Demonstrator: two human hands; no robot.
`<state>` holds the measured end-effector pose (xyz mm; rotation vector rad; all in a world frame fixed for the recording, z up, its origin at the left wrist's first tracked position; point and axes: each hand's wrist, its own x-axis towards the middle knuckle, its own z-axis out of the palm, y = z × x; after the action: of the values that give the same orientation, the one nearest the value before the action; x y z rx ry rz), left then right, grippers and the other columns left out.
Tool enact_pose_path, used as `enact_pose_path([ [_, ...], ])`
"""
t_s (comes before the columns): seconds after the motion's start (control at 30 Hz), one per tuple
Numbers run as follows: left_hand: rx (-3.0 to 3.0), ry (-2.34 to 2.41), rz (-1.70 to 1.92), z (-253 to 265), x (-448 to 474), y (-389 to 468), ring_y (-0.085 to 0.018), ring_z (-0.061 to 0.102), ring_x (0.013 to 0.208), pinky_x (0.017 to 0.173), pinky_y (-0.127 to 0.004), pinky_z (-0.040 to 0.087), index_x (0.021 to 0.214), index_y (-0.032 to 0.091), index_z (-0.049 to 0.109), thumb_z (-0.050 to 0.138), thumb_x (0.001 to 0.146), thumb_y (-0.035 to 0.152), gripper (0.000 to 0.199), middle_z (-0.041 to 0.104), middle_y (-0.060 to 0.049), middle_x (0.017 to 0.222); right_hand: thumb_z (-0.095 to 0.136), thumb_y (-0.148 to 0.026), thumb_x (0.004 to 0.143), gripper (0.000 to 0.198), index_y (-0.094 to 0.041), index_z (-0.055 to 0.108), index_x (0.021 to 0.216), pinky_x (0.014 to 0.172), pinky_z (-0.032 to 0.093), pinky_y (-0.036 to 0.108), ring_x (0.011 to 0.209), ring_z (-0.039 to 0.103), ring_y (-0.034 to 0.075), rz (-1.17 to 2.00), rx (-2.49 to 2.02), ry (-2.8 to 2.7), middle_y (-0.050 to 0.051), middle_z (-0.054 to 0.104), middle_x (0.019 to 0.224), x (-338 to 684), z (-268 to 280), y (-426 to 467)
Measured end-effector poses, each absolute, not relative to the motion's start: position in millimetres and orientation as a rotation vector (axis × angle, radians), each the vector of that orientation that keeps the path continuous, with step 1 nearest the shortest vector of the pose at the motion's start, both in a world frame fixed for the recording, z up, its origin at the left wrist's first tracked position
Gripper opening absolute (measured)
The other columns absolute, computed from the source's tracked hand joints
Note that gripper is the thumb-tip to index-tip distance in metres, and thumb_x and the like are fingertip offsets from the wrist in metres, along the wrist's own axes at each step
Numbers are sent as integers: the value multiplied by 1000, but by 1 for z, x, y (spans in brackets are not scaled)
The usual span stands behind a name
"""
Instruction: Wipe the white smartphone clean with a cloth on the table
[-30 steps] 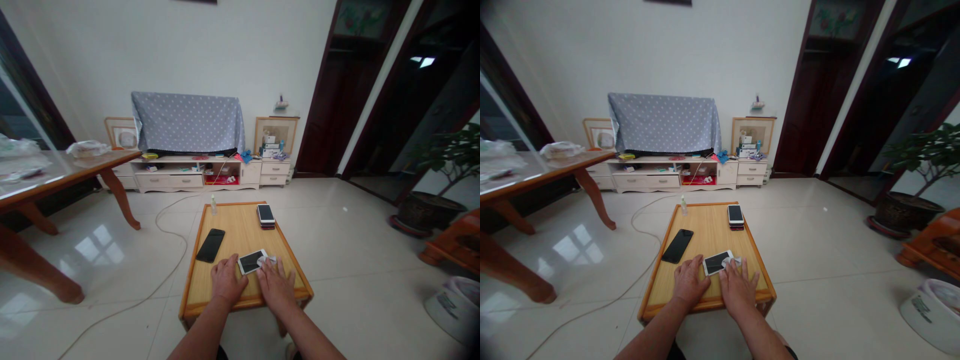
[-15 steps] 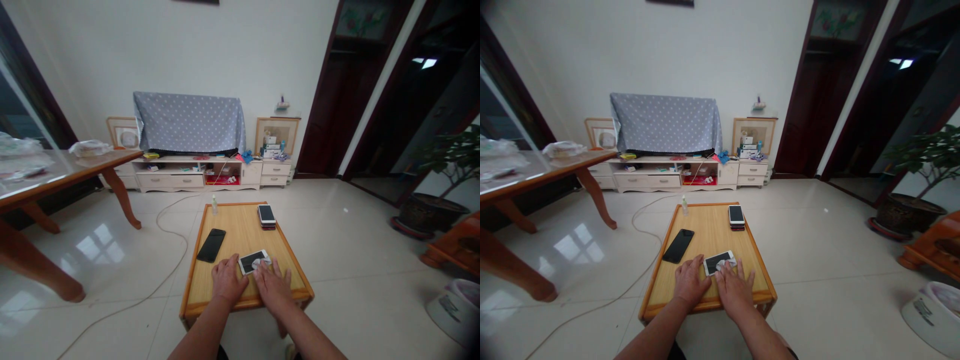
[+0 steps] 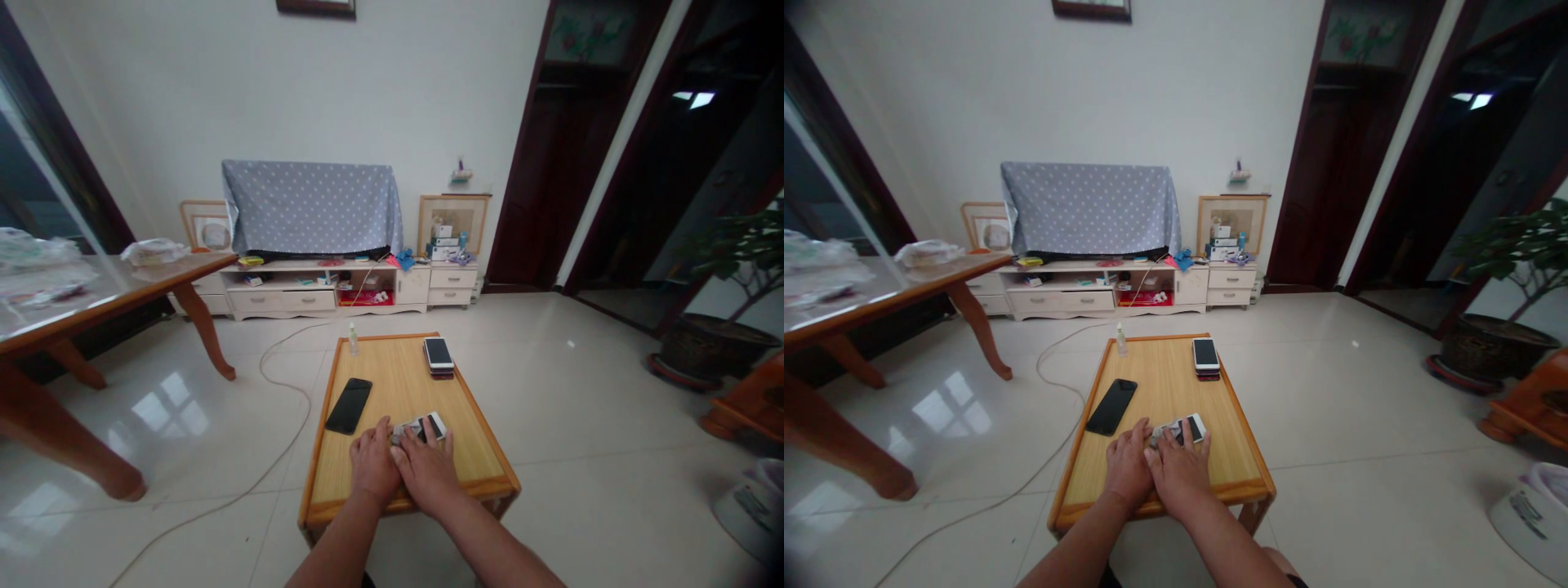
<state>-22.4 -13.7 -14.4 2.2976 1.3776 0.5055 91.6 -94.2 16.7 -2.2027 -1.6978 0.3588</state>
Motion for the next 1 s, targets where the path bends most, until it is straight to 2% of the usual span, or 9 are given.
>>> enact_pose_path([
  [0.17, 2294, 1345, 444, -10, -25, -14, -21, 45, 132, 110, -36, 22, 151, 23, 29, 58, 74, 18, 82, 61, -6, 140, 12, -54, 105, 58, -40, 58, 137, 118, -6, 64, 154, 12, 28, 330, -2184, -1702, -3, 49, 153, 87, 16, -116],
  [0.43, 2309, 1433, 412, -3, -22, -18, -22, 46, 133, 110, -38, 23, 152, 19, 32, 40, 95, 31, 59, 61, -11, 140, 13, -53, 105, 58, -35, 52, 143, 116, -1, 67, 153, 12, 31, 352, -2283, -1674, -1, 43, 157, 88, 18, -80],
  [0.53, 2308, 1423, 432, -4, -22, -18, -22, 46, 133, 110, -38, 22, 151, 20, 33, 42, 93, 28, 59, 61, -10, 139, 12, -54, 105, 59, -36, 50, 145, 117, -2, 67, 153, 11, 30, 356, -2277, -1676, -1, 41, 158, 88, 13, -83],
  [0.7, 2313, 1363, 458, -10, -25, -15, -22, 46, 132, 110, -37, 23, 152, 21, 31, 52, 84, 23, 71, 60, -8, 141, 11, -54, 105, 58, -40, 52, 143, 117, -3, 66, 154, 9, 29, 402, -2218, -1685, -4, 43, 156, 87, 9, -98],
  [0.8, 2332, 1361, 467, -12, -25, -15, -22, 47, 131, 109, -36, 24, 153, 20, 29, 50, 85, 24, 72, 58, -9, 143, 10, -53, 105, 58, -40, 52, 143, 118, -3, 65, 154, 9, 28, 436, -2220, -1672, -4, 44, 156, 84, 12, -100],
  [1.0, 2329, 1347, 494, -12, -24, -16, -22, 48, 130, 110, -37, 25, 154, 22, 29, 49, 86, 25, 70, 62, -7, 139, 13, -53, 105, 56, -42, 49, 145, 118, 1, 66, 154, 9, 29, 411, -2265, -1658, -4, 42, 157, 93, 10, -93],
])
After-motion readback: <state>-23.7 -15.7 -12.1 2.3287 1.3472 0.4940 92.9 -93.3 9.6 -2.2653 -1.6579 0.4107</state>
